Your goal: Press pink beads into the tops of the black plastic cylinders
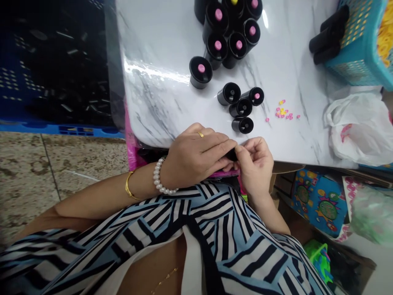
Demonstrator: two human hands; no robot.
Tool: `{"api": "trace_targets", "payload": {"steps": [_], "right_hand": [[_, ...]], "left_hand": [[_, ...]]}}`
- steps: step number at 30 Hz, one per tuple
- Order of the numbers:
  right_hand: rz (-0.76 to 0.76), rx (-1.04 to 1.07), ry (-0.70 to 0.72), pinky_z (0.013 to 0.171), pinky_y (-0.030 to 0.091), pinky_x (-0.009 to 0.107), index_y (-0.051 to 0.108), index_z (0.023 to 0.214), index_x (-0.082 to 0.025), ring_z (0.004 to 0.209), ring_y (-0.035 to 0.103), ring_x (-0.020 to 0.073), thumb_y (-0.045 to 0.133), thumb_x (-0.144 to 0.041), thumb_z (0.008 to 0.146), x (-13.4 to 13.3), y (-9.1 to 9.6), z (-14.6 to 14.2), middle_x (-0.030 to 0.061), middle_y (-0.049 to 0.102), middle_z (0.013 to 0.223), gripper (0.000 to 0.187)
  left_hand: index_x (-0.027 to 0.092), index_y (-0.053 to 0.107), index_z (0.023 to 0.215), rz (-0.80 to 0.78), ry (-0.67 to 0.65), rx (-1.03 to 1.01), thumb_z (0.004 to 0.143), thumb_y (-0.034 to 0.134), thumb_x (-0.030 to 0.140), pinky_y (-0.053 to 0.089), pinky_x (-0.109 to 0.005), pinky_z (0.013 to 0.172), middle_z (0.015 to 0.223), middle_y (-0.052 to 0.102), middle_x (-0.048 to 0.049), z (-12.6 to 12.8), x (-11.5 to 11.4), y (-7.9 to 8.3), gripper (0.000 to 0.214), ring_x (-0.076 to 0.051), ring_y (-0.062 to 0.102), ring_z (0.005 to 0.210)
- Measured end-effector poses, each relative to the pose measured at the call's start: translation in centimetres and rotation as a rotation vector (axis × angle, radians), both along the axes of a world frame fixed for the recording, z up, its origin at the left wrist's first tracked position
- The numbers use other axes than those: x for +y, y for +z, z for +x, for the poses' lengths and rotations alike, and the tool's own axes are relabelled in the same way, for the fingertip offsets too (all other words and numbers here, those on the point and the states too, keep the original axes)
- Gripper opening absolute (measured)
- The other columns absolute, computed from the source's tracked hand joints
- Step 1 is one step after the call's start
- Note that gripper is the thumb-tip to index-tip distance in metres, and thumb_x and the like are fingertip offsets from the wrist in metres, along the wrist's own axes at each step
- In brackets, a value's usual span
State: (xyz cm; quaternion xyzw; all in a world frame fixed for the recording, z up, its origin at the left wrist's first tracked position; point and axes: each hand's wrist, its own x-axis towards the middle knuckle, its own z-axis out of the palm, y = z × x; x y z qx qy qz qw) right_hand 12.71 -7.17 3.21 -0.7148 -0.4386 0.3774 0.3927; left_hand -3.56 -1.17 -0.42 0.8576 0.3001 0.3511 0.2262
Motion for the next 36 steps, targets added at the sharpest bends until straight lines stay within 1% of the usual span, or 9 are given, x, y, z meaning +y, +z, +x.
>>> {"api": "trace_targets", "payload": {"steps": [5,7,11,16,20,26,32,34,36], "right_hand": [[0.099,-0.105,0.031,0.052,0.044,0.021,0.038,0.086,-0.026,0.056,0.045,0.0069,0.063,-0.035,0.097,-0.8,-0.5,-0.3,-0.0053,0.043,0.081,0.029],[0.125,-0.053,0.031,0.054,0.047,0.021,0.039,0.086,-0.025,0.059,0.048,0.0071,0.063,-0.034,0.097,-0.9,-0.7,0.0,-0.0046,0.046,0.083,0.027],[-0.008,0.142,0.122,0.054,0.052,0.024,0.039,0.086,-0.026,0.054,0.05,0.0084,0.063,-0.039,0.096,-0.3,-0.5,1.5,-0.0061,0.049,0.077,0.029],[-0.173,0.341,0.179,0.055,0.057,0.03,0.047,0.096,-0.026,0.056,0.064,0.014,0.068,-0.052,0.088,0.7,0.6,3.0,-0.0045,0.061,0.076,0.033],[-0.258,0.339,0.163,0.052,0.055,0.027,0.052,0.095,-0.025,0.051,0.063,0.0127,0.08,-0.041,0.081,1.5,1.0,2.8,-0.0076,0.062,0.067,0.034],[-0.277,0.438,0.161,0.048,0.055,0.024,0.052,0.09,-0.025,0.048,0.064,0.0114,0.079,-0.036,0.084,2.3,0.7,2.4,-0.0093,0.062,0.065,0.029],[-0.175,0.396,0.257,0.05,0.053,0.024,0.055,0.099,-0.024,0.048,0.065,0.0127,0.073,-0.044,0.09,1.3,0.6,2.4,-0.0089,0.063,0.06,0.029],[-0.066,0.221,0.223,0.047,0.049,0.023,0.061,0.099,-0.022,0.043,0.057,0.0107,0.069,-0.046,0.093,1.4,0.5,3.4,-0.0082,0.06,0.057,0.027],[0.169,-0.112,0.09,0.05,0.048,0.024,0.068,0.094,-0.019,0.047,0.054,0.0101,0.067,-0.044,0.094,2.0,0.1,5.2,-0.0041,0.063,0.063,0.024]], "left_hand": [[0.017,0.066,0.108,-0.058,-0.007,0.025,0.106,0.05,0.033,0.041,-0.036,0.078,0.099,0.072,-0.0046,0.1,0.0,0.2,0.023,-0.017,0.066,0.088],[0.016,0.066,0.108,-0.061,-0.012,0.045,0.104,0.056,0.034,0.042,-0.035,0.078,0.099,0.071,-0.0046,0.1,0.1,0.3,0.022,-0.017,0.065,0.087],[0.016,0.067,0.109,-0.052,-0.015,0.055,0.099,0.065,0.037,0.043,-0.034,0.081,0.103,0.072,-0.0046,0.1,0.2,0.3,0.023,-0.018,0.067,0.091],[0.017,0.068,0.11,-0.053,-0.001,0.032,0.1,0.063,0.037,0.043,-0.034,0.081,0.103,0.072,-0.0038,0.0,0.1,0.3,0.022,-0.018,0.067,0.091],[0.017,0.068,0.11,-0.072,-0.027,0.037,0.097,0.067,0.033,0.042,-0.035,0.08,0.102,0.072,-0.0031,-0.1,0.3,0.4,0.021,-0.019,0.067,0.091],[0.016,0.068,0.109,-0.071,-0.052,0.013,0.096,0.067,0.033,0.041,-0.035,0.078,0.101,0.071,-0.0051,0.0,0.6,0.2,0.021,-0.019,0.065,0.087],[0.016,0.068,0.112,-0.091,-0.072,0.004,0.095,0.068,0.028,0.048,-0.032,0.079,0.097,0.068,-0.0044,-1.1,0.7,0.6,0.02,-0.018,0.063,0.086],[0.016,0.068,0.111,-0.103,0.021,-0.012,0.096,0.065,0.027,0.049,-0.03,0.077,0.096,0.067,-0.0041,-1.9,1.2,0.7,0.018,-0.016,0.062,0.082],[0.015,0.067,0.113,-0.076,0.158,-0.022,0.097,0.063,0.025,0.051,-0.028,0.075,0.096,0.066,-0.0046,-2.7,1.8,0.7,0.02,-0.015,0.06,0.079]]}}
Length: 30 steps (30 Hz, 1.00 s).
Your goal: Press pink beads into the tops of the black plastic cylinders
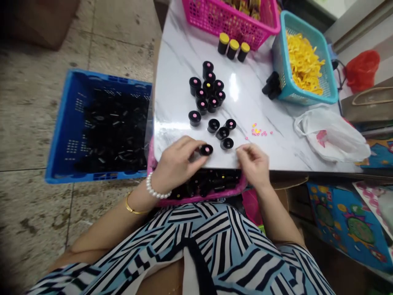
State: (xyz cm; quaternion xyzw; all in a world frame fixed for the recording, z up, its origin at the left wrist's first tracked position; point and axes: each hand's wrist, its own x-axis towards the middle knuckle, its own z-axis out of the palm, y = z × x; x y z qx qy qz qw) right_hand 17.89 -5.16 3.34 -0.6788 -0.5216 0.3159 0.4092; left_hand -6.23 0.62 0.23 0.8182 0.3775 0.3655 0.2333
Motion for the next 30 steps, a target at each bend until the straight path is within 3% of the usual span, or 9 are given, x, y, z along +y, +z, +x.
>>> {"api": "trace_targets", "payload": {"steps": [2,4,8,12,15,18,22,27,30], "right_hand": [[0.283,-0.383,-0.126,0.062,0.053,0.028,0.074,0.092,-0.019,0.063,0.06,0.0129,0.069,-0.036,0.092,0.9,-0.7,2.1,0.0018,0.069,0.078,0.018],[0.39,-0.637,-0.095,0.07,0.055,0.031,0.077,0.097,-0.019,0.072,0.061,0.0157,0.068,-0.03,0.092,1.7,-1.7,3.9,0.0041,0.07,0.083,0.015],[0.368,-0.791,0.026,0.073,0.056,0.031,0.076,0.116,-0.02,0.077,0.063,0.0169,0.065,-0.026,0.094,1.9,-3.2,5.3,0.0065,0.069,0.092,0.026],[0.36,-0.894,0.093,0.081,0.056,0.036,0.075,0.118,-0.021,0.086,0.064,0.0203,0.066,-0.029,0.093,0.5,-3.1,4.6,0.0093,0.069,0.1,0.028],[0.333,-0.916,0.233,0.087,0.055,0.041,0.069,0.125,-0.021,0.096,0.062,0.0258,0.075,-0.04,0.087,-1.2,-2.5,3.5,0.0114,0.07,0.107,0.043],[0.354,-0.881,0.395,0.087,0.055,0.043,0.066,0.127,-0.021,0.098,0.06,0.0273,0.08,-0.04,0.083,-2.7,-2.2,2.6,0.0124,0.07,0.11,0.05],[0.362,-0.624,0.471,0.077,0.054,0.036,0.071,0.102,-0.022,0.083,0.061,0.0199,0.077,-0.021,0.086,-3.1,-2.0,2.0,0.0049,0.07,0.089,0.017],[0.097,-0.05,0.197,0.066,0.052,0.03,0.073,0.088,-0.022,0.072,0.064,0.0147,0.074,-0.022,0.09,-2.2,0.0,1.5,0.0008,0.069,0.082,0.002],[0.115,0.013,0.067,0.066,0.052,0.03,0.077,0.089,-0.022,0.073,0.065,0.0149,0.075,-0.022,0.09,-1.9,1.2,0.2,0.0013,0.071,0.082,0.002]], "left_hand": [[0.015,0.066,0.12,0.047,0.124,0.01,0.096,0.062,0.024,0.052,-0.029,0.075,0.095,0.066,-0.0046,-0.5,0.6,-0.1,0.025,-0.015,0.06,0.079],[0.017,0.062,0.13,0.09,0.219,0.013,0.096,0.061,0.024,0.053,-0.03,0.076,0.094,0.066,-0.0042,-0.4,0.7,-0.2,0.034,-0.017,0.061,0.08],[0.018,0.054,0.143,0.172,0.239,-0.013,0.098,0.065,0.033,0.052,-0.029,0.074,0.093,0.068,-0.0045,1.5,-0.5,-0.1,0.049,-0.017,0.062,0.08],[0.013,0.06,0.131,0.233,0.127,0.035,0.098,0.065,0.048,0.049,-0.028,0.069,0.088,0.07,-0.005,4.2,-1.4,-0.2,0.049,-0.016,0.065,0.074],[0.012,0.063,0.122,0.25,0.174,0.092,0.097,0.063,0.057,0.046,-0.029,0.063,0.086,0.071,-0.0056,5.6,-0.9,-0.3,0.052,-0.017,0.067,0.071],[0.013,0.063,0.116,0.268,0.213,0.148,0.097,0.064,0.054,0.042,-0.029,0.06,0.087,0.072,-0.0053,6.4,-0.1,-0.2,0.045,-0.016,0.066,0.069],[0.014,0.063,0.115,0.244,0.158,0.17,0.097,0.066,0.036,0.044,-0.029,0.061,0.084,0.069,-0.0027,6.7,0.0,0.2,0.029,-0.016,0.065,0.071],[0.016,0.065,0.11,0.135,0.01,0.036,0.094,0.067,0.033,0.053,-0.026,0.069,0.103,0.069,-0.006,6.1,-1.2,0.3,0.023,-0.017,0.068,0.088],[0.018,0.064,0.114,0.051,-0.064,-0.01,0.096,0.064,0.028,0.056,-0.026,0.084,0.112,0.071,-0.0065,5.8,-1.6,-0.1,0.021,-0.017,0.069,0.1]]}}
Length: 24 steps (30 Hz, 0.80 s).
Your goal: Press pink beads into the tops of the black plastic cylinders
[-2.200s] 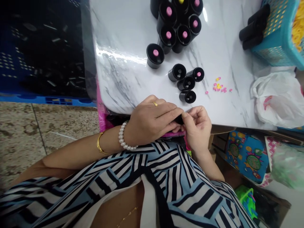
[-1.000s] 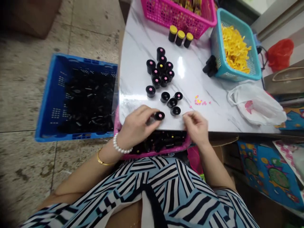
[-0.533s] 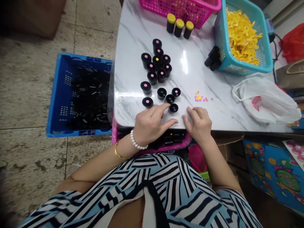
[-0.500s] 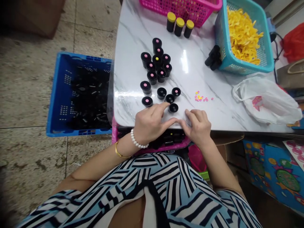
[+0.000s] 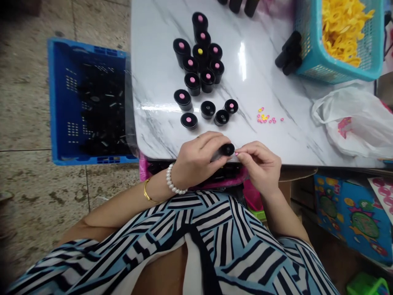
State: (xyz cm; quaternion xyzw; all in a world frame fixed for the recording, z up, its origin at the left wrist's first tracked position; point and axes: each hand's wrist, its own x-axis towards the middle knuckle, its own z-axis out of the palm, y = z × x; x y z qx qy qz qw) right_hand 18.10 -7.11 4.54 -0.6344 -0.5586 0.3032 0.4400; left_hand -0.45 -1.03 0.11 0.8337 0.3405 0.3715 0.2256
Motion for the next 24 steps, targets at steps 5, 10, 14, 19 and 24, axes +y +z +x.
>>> {"api": "trace_targets", "payload": {"steps": [5,10,14,19,24], "right_hand": [[0.075,-0.237,-0.048,0.066,0.052,0.032,0.078,0.088,-0.025,0.072,0.066,0.016,0.078,-0.02,0.087,0.0,0.2,-2.1,0.0007,0.074,0.081,0.005],[0.17,-0.395,-0.084,0.064,0.054,0.032,0.079,0.092,-0.025,0.07,0.068,0.0157,0.079,-0.018,0.085,-0.1,-0.3,-2.5,0.0002,0.076,0.081,0.01],[0.146,-0.399,-0.1,0.065,0.056,0.032,0.079,0.09,-0.024,0.07,0.069,0.016,0.077,-0.018,0.087,-0.4,-0.2,-2.6,0.0008,0.076,0.081,0.007],[0.267,-0.636,-0.072,0.065,0.057,0.031,0.079,0.102,-0.027,0.074,0.071,0.0163,0.078,-0.012,0.085,-0.8,-0.5,-2.5,0.0014,0.078,0.088,0.023],[0.232,-0.634,-0.094,0.065,0.056,0.032,0.078,0.095,-0.026,0.07,0.068,0.0156,0.077,-0.017,0.087,-0.3,-0.5,-2.9,0.0006,0.076,0.082,0.012]], "left_hand": [[0.014,0.06,0.126,-0.013,0.014,-0.028,0.099,0.062,0.031,0.058,-0.029,0.087,0.11,0.075,-0.0073,0.0,-0.1,-0.8,0.032,-0.018,0.072,0.099],[0.016,0.065,0.115,-0.029,0.014,-0.045,0.1,0.062,0.031,0.058,-0.029,0.088,0.111,0.075,-0.0071,0.1,-0.1,-0.7,0.022,-0.018,0.072,0.1],[0.016,0.065,0.114,-0.037,0.018,-0.033,0.101,0.06,0.035,0.058,-0.029,0.087,0.109,0.075,-0.0071,0.0,-0.1,-0.6,0.024,-0.018,0.072,0.098],[0.015,0.064,0.116,-0.033,-0.005,-0.004,0.103,0.055,0.038,0.057,-0.029,0.086,0.109,0.074,-0.0073,-0.2,-0.1,-0.6,0.028,-0.018,0.071,0.098],[0.015,0.064,0.116,-0.016,0.008,-0.003,0.105,0.052,0.038,0.056,-0.029,0.082,0.108,0.074,-0.0072,-0.1,-0.1,-0.7,0.028,-0.017,0.071,0.096]]}}
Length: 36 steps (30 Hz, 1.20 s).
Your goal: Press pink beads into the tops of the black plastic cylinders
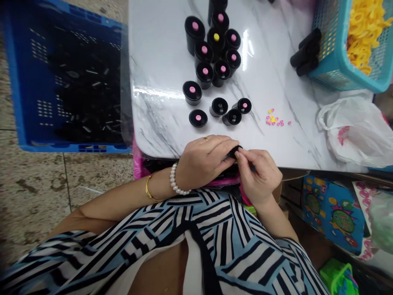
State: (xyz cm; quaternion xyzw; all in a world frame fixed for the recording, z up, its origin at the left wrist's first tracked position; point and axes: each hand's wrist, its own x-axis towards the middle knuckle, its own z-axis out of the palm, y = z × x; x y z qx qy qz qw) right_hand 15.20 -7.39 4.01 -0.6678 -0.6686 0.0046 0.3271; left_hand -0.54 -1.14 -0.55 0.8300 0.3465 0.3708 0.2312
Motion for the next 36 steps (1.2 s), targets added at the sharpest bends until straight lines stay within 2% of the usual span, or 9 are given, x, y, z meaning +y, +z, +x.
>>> {"api": "trace_targets", "payload": {"steps": [3,9,12,16,22,24,28,31,36], "right_hand": [[-0.084,0.188,-0.073,0.062,0.055,0.031,0.074,0.088,-0.023,0.066,0.065,0.0144,0.076,-0.023,0.089,0.4,0.0,-0.3,0.0002,0.071,0.077,0.002],[-0.553,0.973,-0.127,0.037,0.042,0.021,0.059,0.092,-0.024,0.039,0.047,0.0074,0.073,-0.027,0.089,2.0,0.1,0.3,-0.0102,0.052,0.059,0.015],[-0.64,1.061,-0.082,0.038,0.041,0.019,0.057,0.085,-0.023,0.04,0.046,0.0057,0.075,-0.027,0.087,3.0,0.1,1.0,-0.0096,0.051,0.059,0.019],[-0.621,1.068,-0.07,0.04,0.039,0.018,0.056,0.087,-0.023,0.04,0.049,0.0057,0.077,-0.033,0.087,2.9,-0.2,1.1,-0.0093,0.055,0.06,0.023],[-0.505,0.912,0.007,0.044,0.046,0.023,0.058,0.108,-0.023,0.04,0.051,0.0099,0.064,-0.044,0.096,0.8,-1.1,1.6,-0.0106,0.054,0.055,0.025],[-0.321,0.678,-0.053,0.046,0.046,0.024,0.061,0.108,-0.021,0.043,0.051,0.0104,0.06,-0.042,0.099,1.0,-1.4,3.1,-0.0082,0.055,0.058,0.024],[0.039,-0.035,-0.168,0.068,0.052,0.031,0.073,0.109,-0.018,0.066,0.057,0.0144,0.064,-0.035,0.095,3.1,-1.9,7.0,0.0004,0.06,0.075,0.024],[0.044,-0.249,-0.117,0.073,0.053,0.034,0.075,0.114,-0.019,0.07,0.057,0.017,0.061,-0.03,0.095,4.8,-3.0,8.9,0.0029,0.06,0.076,0.026],[0.038,-0.293,-0.127,0.071,0.053,0.032,0.076,0.109,-0.019,0.074,0.06,0.0172,0.06,-0.029,0.096,4.9,-4.6,9.1,0.0065,0.066,0.085,0.023]], "left_hand": [[0.015,0.065,0.115,0.011,0.02,-0.009,0.106,0.05,0.038,0.056,-0.029,0.08,0.107,0.075,-0.0071,0.0,0.0,0.0,0.029,-0.017,0.071,0.094],[0.014,0.066,0.112,-0.014,-0.033,-0.023,0.104,0.053,0.034,0.056,-0.03,0.081,0.105,0.074,-0.0073,-0.2,0.1,0.2,0.024,-0.019,0.071,0.093],[0.014,0.066,0.11,-0.1,-0.079,-0.029,0.102,0.058,0.033,0.057,-0.031,0.084,0.106,0.073,-0.0072,-0.2,0.4,0.3,0.023,-0.02,0.071,0.097],[0.016,0.066,0.109,-0.153,-0.072,-0.05,0.098,0.064,0.03,0.057,-0.03,0.085,0.105,0.072,-0.0053,-0.3,0.5,0.5,0.018,-0.02,0.07,0.097],[0.015,0.067,0.115,-0.005,0.108,-0.067,0.098,0.059,0.025,0.053,-0.023,0.067,0.093,0.067,-0.0045,-0.4,-0.1,0.2,0.021,-0.014,0.067,0.079],[0.014,0.065,0.126,0.051,0.187,-0.038,0.098,0.057,0.021,0.05,-0.023,0.062,0.088,0.067,-0.0033,-0.1,-0.3,-0.2,0.03,-0.013,0.064,0.071],[0.01,0.049,0.146,0.091,0.222,-0.054,0.096,0.055,0.015,0.052,-0.023,0.063,0.09,0.071,-0.003,0.2,-0.5,-0.3,0.051,-0.011,0.063,0.069],[0.012,0.059,0.135,0.185,0.236,-0.061,0.094,0.062,0.018,0.05,-0.025,0.06,0.084,0.069,-0.0016,-0.9,0.0,1.0,0.041,-0.012,0.06,0.065],[0.016,0.071,0.111,0.367,0.299,0.079,0.096,0.058,0.018,0.05,-0.035,0.074,0.085,0.065,-0.0064,-3.0,2.9,4.6,0.019,-0.02,0.059,0.08]]}}
